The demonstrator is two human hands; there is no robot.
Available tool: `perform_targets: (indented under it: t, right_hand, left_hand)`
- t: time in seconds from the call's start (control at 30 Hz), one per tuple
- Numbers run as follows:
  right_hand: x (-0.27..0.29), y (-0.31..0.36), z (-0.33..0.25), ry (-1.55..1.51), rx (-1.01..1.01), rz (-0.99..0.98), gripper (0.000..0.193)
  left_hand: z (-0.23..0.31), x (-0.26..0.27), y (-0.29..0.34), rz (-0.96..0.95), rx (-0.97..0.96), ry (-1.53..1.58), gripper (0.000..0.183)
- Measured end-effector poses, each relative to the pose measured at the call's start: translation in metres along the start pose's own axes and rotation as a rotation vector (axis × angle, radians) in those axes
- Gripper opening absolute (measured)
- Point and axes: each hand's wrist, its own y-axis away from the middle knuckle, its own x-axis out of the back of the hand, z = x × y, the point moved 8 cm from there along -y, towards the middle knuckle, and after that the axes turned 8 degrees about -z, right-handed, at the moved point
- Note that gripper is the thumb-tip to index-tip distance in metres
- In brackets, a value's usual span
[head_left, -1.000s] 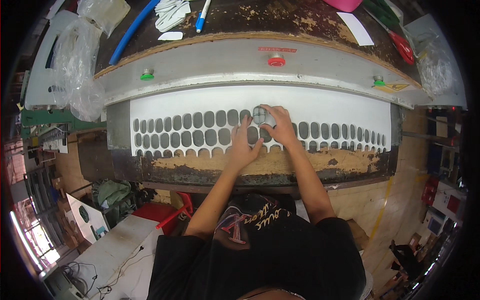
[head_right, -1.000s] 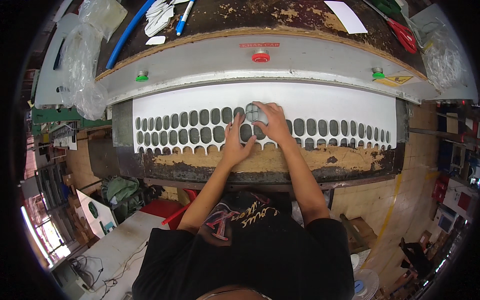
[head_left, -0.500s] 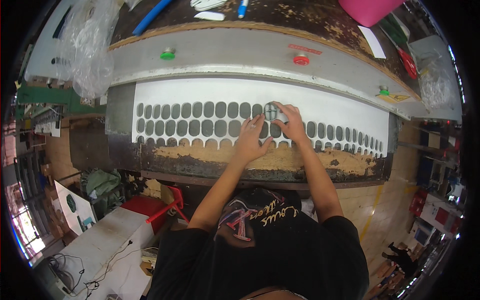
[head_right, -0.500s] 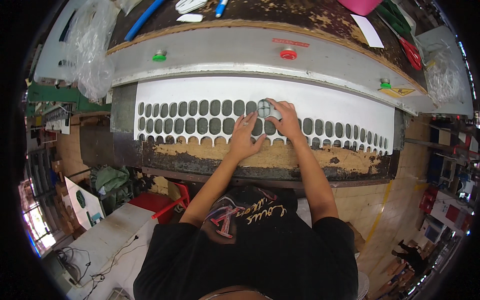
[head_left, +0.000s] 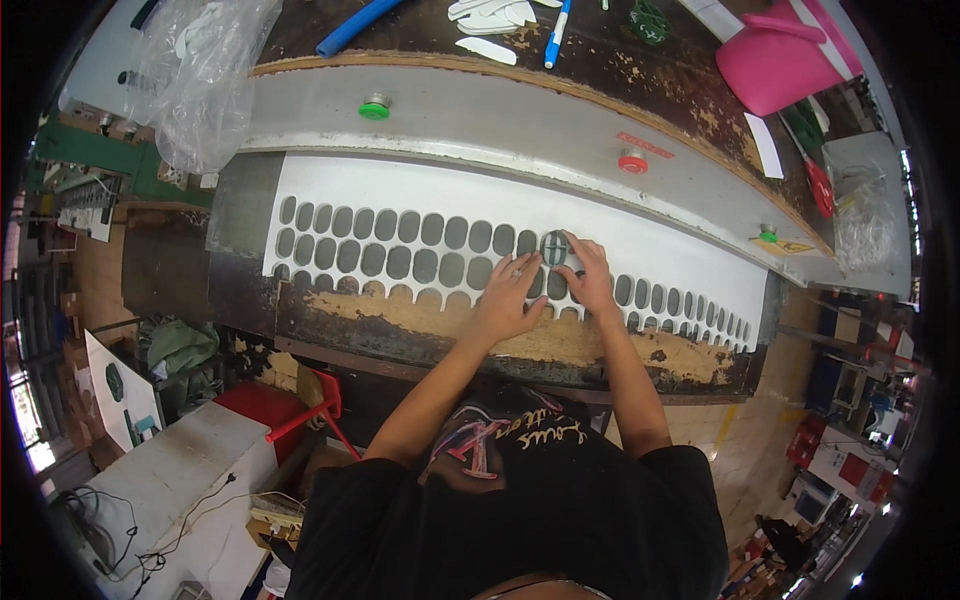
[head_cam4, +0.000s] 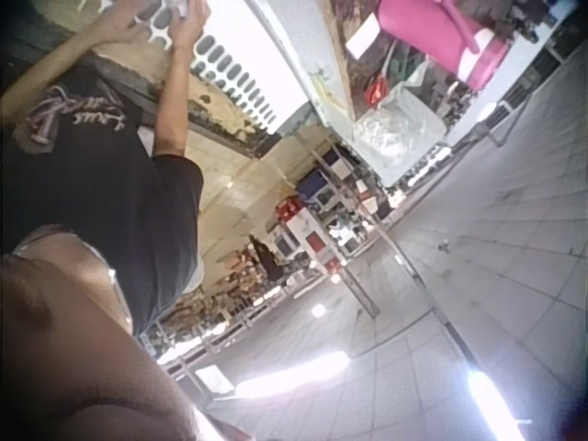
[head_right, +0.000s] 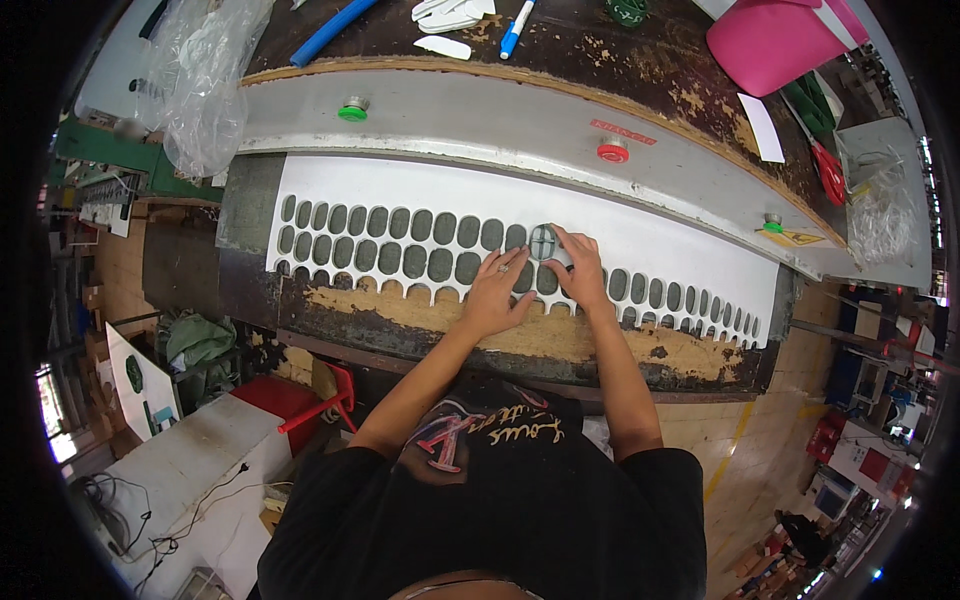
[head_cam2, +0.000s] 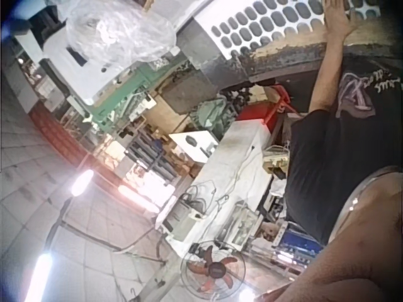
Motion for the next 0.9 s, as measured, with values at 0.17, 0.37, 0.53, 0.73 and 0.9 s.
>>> perform_targets:
  t: [0.17,0.37,0.53,0.73,0.9]
  right_hand:
    - [0.004,-0.009,-0.004,0.02,0.044,-0.004,0.069]
    - [0.021,-0.018,-0.001,-0.073,-0.023,0.074,0.07]
    - [0.087,0.006,0.032,-0.146,-0.023,0.229,0.02]
    - [0.256,0.046,0.128,-0.068,-0.374,0.485,0.048]
    - [0.312,0.039,0.166,-0.253,-0.381,0.403,0.052]
  left_hand:
    - [0.0,0.007,-0.006,0.021,-0.002,-0.005,0.074]
    - [0.014,0.031,-0.011,0.069,-0.003,0.022,0.063]
    - [0.005,0.028,0.021,-0.265,0.279,0.312,0.042]
    - [0.004,0.014,0.037,-0.282,0.143,-0.138,0.043]
    - [0.0,0.021,0.021,-0.287,0.212,-0.07,0.043]
